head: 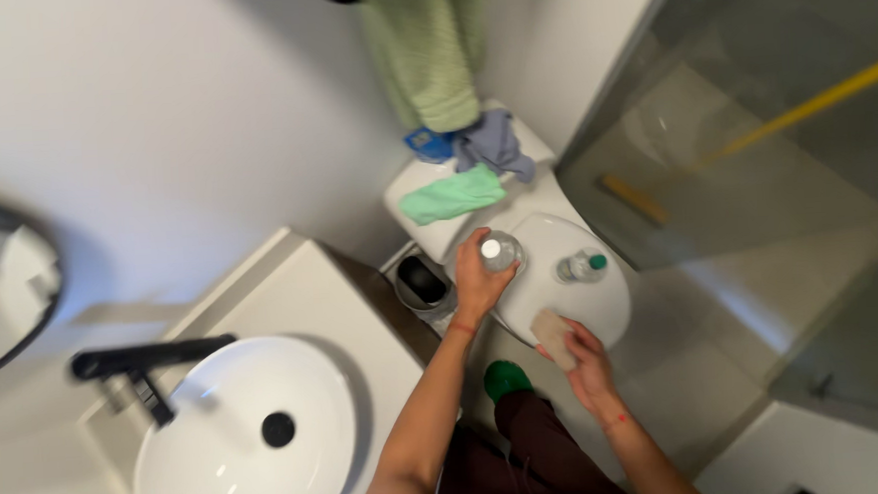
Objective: The person cleans the bathroom sink and faucet by hand with a cloth and a sponge, using water from a plastic bottle.
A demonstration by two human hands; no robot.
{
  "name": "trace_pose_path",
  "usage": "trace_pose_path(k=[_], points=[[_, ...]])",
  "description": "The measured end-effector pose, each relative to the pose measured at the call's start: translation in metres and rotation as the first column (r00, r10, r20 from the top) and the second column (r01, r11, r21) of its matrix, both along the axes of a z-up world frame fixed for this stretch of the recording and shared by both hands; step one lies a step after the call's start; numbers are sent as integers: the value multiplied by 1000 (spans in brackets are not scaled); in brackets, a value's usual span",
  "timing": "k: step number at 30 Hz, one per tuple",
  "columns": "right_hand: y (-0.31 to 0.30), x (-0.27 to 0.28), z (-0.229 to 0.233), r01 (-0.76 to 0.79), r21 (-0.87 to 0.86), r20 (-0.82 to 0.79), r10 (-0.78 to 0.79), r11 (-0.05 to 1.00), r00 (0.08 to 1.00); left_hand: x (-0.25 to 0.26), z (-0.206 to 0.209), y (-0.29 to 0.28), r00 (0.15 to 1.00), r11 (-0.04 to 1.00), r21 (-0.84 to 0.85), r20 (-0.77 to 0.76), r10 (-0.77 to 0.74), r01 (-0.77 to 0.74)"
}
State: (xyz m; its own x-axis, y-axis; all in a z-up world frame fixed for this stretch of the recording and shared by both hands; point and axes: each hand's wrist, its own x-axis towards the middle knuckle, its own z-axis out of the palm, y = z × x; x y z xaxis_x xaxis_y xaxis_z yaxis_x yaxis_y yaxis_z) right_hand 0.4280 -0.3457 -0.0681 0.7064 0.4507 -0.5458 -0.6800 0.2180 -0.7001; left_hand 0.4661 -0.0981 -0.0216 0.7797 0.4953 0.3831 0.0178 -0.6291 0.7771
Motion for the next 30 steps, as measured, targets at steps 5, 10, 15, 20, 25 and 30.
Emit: trace_pose_path(k=[5, 10, 15, 20, 25, 30], points=[[-63, -5, -14, 260, 55, -94, -254, 964, 962, 50, -131, -42, 919, 949, -288, -324, -223, 129], [-101, -11, -31, 328, -27, -91, -329, 944, 940, 69, -183, -55, 862, 933, -306, -404, -306, 188], [-98, -5, -28, 391, -29, -138, -391, 920, 910, 82, -189, -56, 813, 925, -293, -460, -358, 242], [-74, 15, -3, 313, 32, -114, -308, 949, 945, 86, -170, -51, 751, 923, -328, -552, -362, 204], [-47, 34, 26, 201, 160, -64, -193, 966, 979, 49, -132, -39, 821, 928, -344, -482, -307, 145], [4, 44, 47, -6, 221, -81, 25, 975, 996, -37, -77, -32, 971, 944, -329, -233, -54, -26]])
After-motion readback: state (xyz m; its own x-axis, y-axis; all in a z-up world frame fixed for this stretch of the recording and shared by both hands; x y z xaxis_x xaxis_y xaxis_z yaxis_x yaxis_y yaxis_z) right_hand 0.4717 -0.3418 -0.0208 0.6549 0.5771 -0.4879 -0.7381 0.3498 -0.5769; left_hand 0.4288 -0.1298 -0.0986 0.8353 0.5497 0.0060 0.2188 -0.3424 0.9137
